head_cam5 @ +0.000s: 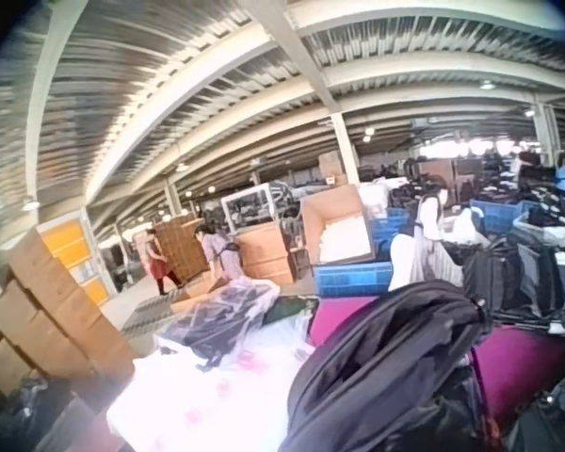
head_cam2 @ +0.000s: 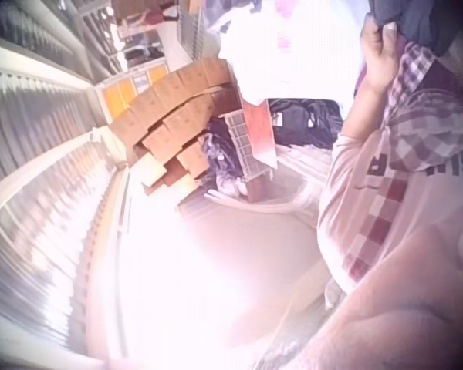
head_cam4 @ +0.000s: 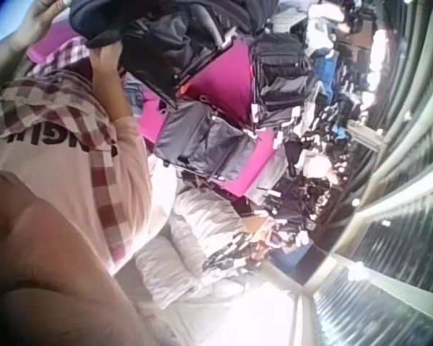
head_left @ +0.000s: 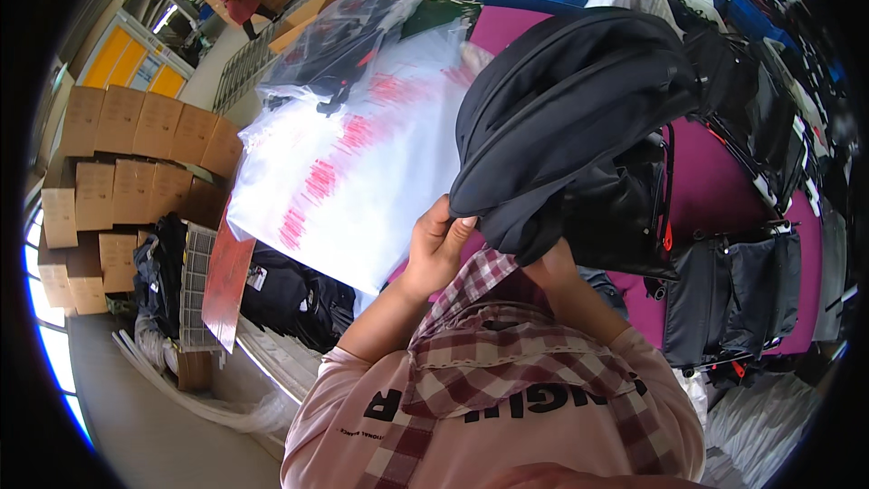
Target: The person unpacks black baby strollers from plastic bags, places them on a pink table, and attaches wheels to each stroller. The person repeats this process for multiple strollers, moving them between the table and a white basket.
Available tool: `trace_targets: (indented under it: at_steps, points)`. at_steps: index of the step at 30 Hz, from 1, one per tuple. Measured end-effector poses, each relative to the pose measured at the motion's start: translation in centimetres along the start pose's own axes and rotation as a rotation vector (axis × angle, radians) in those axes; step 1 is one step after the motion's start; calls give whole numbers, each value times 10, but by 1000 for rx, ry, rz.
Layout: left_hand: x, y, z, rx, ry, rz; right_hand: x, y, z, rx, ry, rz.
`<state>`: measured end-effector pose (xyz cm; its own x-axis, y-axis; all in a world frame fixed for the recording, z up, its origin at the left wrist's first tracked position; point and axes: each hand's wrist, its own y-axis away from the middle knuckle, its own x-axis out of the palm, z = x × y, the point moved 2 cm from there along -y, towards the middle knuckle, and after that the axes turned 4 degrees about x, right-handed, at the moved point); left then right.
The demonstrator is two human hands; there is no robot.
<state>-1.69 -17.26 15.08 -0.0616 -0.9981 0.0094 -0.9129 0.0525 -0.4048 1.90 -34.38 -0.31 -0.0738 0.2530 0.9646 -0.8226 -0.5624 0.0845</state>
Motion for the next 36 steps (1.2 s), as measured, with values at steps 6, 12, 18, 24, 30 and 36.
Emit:
trace_targets:
  at_steps: [6, 12, 18, 24, 30, 36]
  points:
    - [13, -10, 33, -111, 174, -41, 44, 4, 71, -282, 96, -55]
    - [-66, 17, 125, -136, 246, 182, 59, 25, 95, -507, 200, -469]
    - [-139, 18, 106, -302, 709, -257, 70, 78, 148, -681, 681, -837]
    - [-182, 38, 123, -367, 1007, -136, 29, 89, 121, -371, 643, -780]
    - [-161, 19, 109, -345, 740, -406, 21, 111, 71, -380, 470, -797]
    - [-78, -42, 81, -531, 494, -240, 125, 98, 101, -771, 846, -649]
